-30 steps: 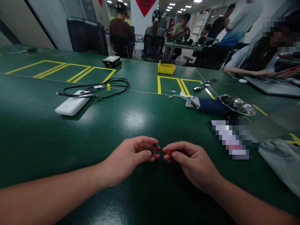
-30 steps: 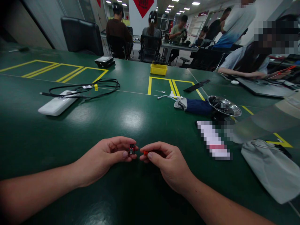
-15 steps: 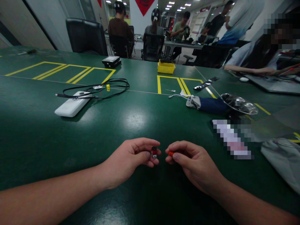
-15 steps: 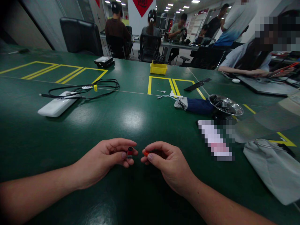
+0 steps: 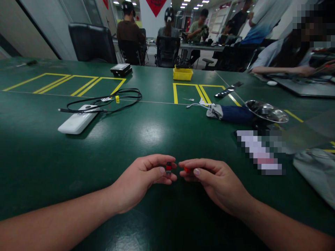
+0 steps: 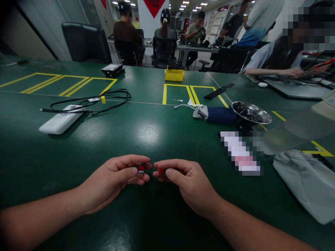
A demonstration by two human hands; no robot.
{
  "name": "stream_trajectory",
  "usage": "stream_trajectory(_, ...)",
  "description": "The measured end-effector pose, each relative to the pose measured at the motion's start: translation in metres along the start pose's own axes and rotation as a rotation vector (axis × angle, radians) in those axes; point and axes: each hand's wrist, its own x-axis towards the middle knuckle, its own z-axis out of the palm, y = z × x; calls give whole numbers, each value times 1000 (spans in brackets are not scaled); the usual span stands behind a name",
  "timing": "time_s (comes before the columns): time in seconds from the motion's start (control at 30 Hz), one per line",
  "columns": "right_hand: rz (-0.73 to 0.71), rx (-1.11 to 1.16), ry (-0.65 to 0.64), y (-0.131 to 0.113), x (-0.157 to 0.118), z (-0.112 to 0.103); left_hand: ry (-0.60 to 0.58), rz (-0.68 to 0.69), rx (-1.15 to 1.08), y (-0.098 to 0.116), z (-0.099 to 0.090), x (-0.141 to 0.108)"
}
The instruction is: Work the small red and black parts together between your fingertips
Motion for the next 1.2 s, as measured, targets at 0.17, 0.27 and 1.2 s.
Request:
stream_trajectory(0.17,11,-21,11,2,0,-1,16,18,41,-1,0,1)
stream_trajectory(0.27,5,-38,49,3,0,-1,23,22,51,-1,0,1)
stream_trajectory(1.2,27,11,-5,-1,1,-1,-5,-17,7,0,1,1)
